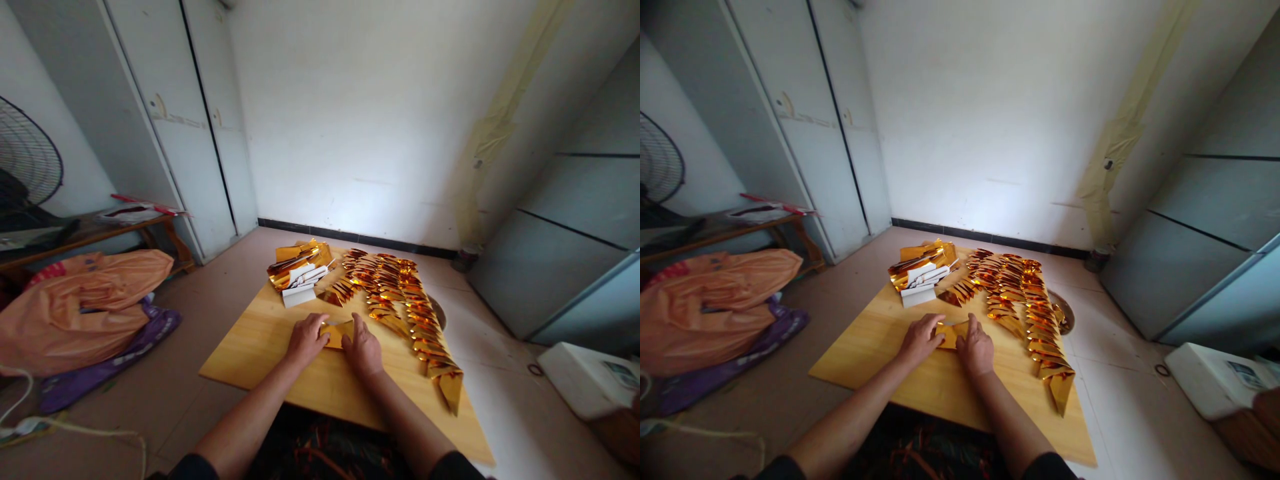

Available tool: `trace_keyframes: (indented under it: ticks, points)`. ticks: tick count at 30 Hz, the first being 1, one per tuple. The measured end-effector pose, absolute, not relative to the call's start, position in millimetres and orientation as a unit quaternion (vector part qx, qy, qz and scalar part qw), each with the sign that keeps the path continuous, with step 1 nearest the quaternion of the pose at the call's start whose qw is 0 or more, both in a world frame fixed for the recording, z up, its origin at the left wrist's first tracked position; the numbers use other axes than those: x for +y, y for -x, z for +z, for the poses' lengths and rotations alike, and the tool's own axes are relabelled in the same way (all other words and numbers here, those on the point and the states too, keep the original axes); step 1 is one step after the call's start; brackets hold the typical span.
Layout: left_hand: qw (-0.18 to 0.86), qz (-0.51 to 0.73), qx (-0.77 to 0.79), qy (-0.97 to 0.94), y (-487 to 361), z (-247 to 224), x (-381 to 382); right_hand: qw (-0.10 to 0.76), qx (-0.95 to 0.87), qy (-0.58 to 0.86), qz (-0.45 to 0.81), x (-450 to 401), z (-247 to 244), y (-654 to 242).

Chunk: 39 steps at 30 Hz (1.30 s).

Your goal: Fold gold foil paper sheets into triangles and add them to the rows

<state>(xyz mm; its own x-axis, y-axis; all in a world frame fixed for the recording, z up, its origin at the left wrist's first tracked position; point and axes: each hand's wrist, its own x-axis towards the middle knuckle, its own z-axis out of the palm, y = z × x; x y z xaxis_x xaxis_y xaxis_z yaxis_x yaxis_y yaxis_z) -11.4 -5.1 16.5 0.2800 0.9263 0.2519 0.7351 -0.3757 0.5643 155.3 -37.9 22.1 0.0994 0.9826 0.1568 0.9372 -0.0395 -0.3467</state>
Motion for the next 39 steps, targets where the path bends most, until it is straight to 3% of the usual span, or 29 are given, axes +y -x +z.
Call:
trace_keyframes:
  ticks: [7, 21, 39]
  points:
    - [0.106, 0.246, 0.520, -0.811, 5, 16, -6, 0.134, -0.697, 0.705, -0.006, -40, 22, -153]
    - [0.059, 0.223, 0.501, -0.834, 3, 24, -20, 0.156, -0.693, 0.704, -0.001, -40, 21, -154]
    - [0.054, 0.202, 0.502, -0.839, -2, 15, -22, 0.119, -0.700, 0.703, -0.028, -39, 19, -152]
